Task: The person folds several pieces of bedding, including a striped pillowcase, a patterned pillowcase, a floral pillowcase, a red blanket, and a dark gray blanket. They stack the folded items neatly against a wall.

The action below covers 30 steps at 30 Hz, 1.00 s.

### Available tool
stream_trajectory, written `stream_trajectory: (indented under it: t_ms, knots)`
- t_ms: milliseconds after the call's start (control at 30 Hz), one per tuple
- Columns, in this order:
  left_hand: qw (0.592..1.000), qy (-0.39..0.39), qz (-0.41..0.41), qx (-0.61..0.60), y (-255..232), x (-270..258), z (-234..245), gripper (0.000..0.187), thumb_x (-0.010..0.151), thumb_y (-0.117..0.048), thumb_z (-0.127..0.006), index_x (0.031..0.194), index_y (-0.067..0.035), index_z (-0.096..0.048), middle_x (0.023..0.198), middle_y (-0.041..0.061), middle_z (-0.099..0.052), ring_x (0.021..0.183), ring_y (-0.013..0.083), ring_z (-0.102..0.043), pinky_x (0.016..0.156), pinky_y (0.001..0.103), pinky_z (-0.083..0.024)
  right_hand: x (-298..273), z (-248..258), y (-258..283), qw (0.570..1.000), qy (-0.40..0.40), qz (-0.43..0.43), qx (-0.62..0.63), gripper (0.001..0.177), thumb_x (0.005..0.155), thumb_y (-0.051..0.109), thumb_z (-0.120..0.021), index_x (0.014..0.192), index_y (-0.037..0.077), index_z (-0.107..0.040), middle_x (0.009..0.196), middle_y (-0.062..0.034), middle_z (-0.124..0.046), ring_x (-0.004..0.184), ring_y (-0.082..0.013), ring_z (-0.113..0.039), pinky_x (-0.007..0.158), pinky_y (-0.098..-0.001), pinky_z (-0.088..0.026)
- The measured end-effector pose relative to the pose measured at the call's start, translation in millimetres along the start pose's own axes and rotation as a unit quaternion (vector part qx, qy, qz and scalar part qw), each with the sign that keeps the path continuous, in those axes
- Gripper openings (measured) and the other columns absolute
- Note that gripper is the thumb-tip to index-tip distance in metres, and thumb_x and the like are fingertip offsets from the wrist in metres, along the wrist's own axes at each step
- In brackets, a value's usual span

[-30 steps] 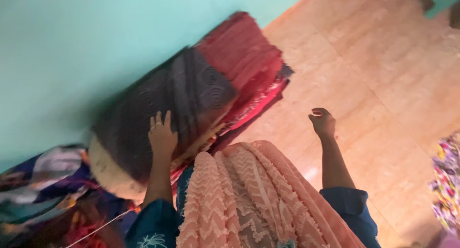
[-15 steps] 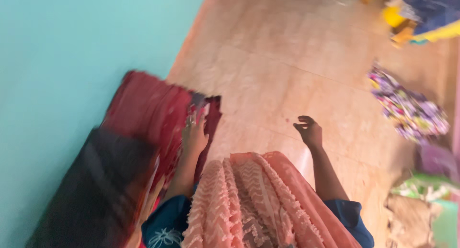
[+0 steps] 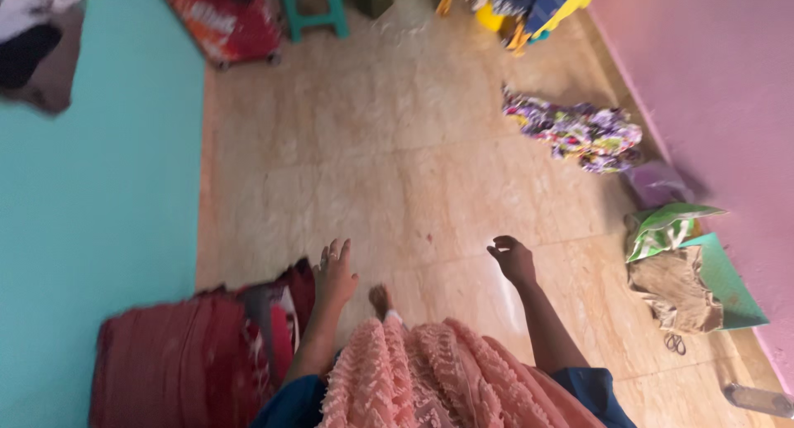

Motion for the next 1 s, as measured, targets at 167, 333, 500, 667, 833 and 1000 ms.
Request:
stream_trajectory:
  t_ms: [167, 333, 500, 667, 833, 1000]
  knots:
    - [1.000, 0.018, -0.023, -0.007, -27.6, 96.9, 17.7, 0.091, 0.081, -0.027, -0.082, 0.157, -0.024, -0.031, 0.164, 0.011, -0.029, 0.151, 0.0358, -0.029, 0.109, 0.061, -0.038, 59.8, 18.7, 24.3, 0.999, -0.039, -0.016, 0.008, 0.043, 0.086, 0.035, -0.080, 0.121, 0.011, -0.074, 0.117, -0.0104, -0.077, 0.103, -0.0255, -0.076, 0.090, -0.0388, -0.058]
    - [0.995, 0.006, -0.099, -0.012, -78.2, 194.2, 43.8, 0.091, 0.082, -0.026, -0.082, 0.157, -0.022, -0.031, 0.164, 0.013, -0.029, 0.151, 0.0366, -0.029, 0.110, 0.062, -0.036, 108.5, 40.9, 58.3, 0.996, -0.082, -0.007, 0.035, 0.051, 0.085, 0.032, -0.080, 0.128, 0.008, -0.068, 0.124, -0.0117, -0.073, 0.104, -0.0257, -0.075, 0.089, -0.0399, -0.059]
    - [0.985, 0.030, -0.170, 0.006, -144.0, 263.6, 55.3, 0.093, 0.081, -0.024, -0.081, 0.158, -0.022, -0.029, 0.165, 0.013, -0.028, 0.150, 0.0358, -0.029, 0.110, 0.062, -0.034, 130.5, 69.6, 74.6, 0.993, -0.107, -0.037, 0.028, 0.062, 0.084, 0.033, -0.083, 0.137, 0.008, -0.062, 0.127, -0.0138, -0.071, 0.106, -0.0263, -0.073, 0.089, -0.0406, -0.059]
    - [0.969, 0.017, -0.247, 0.013, -227.4, 320.4, 53.4, 0.093, 0.082, -0.023, -0.081, 0.159, -0.023, -0.029, 0.164, 0.013, -0.030, 0.151, 0.0366, -0.029, 0.110, 0.063, -0.035, 169.5, 99.8, 58.7, 0.989, -0.135, -0.062, 0.021, 0.071, 0.081, 0.034, -0.085, 0.141, 0.008, -0.057, 0.130, -0.0160, -0.069, 0.106, -0.0272, -0.072, 0.087, -0.0416, -0.059]
    - [0.960, 0.004, -0.280, -0.005, -318.9, 374.7, 35.3, 0.097, 0.082, -0.023, -0.082, 0.160, -0.022, -0.026, 0.164, 0.014, -0.030, 0.150, 0.0374, -0.030, 0.109, 0.064, -0.036, 243.0, 142.0, 13.4, 0.987, -0.145, -0.063, 0.011, 0.073, 0.079, 0.035, -0.086, 0.141, 0.008, -0.057, 0.129, -0.0174, -0.068, 0.105, -0.0280, -0.072, 0.086, -0.0422, -0.059]
    - [0.967, 0.033, -0.253, -0.016, -390.2, 414.9, 11.4, 0.101, 0.080, -0.025, -0.083, 0.160, -0.021, -0.023, 0.163, 0.015, -0.029, 0.149, 0.0371, -0.030, 0.108, 0.063, -0.037, 313.5, 187.7, -36.7, 0.990, -0.111, -0.091, 0.004, 0.070, 0.080, 0.037, -0.085, 0.139, 0.008, -0.059, 0.129, -0.0175, -0.068, 0.104, -0.0278, -0.073, 0.087, -0.0418, -0.059]
Point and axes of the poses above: each hand's wrist, its own x-axis towards the middle knuckle, its own z-axis out of the back of the hand, y = z × x, the point moved 5 cm from there along x, towards the middle knuckle
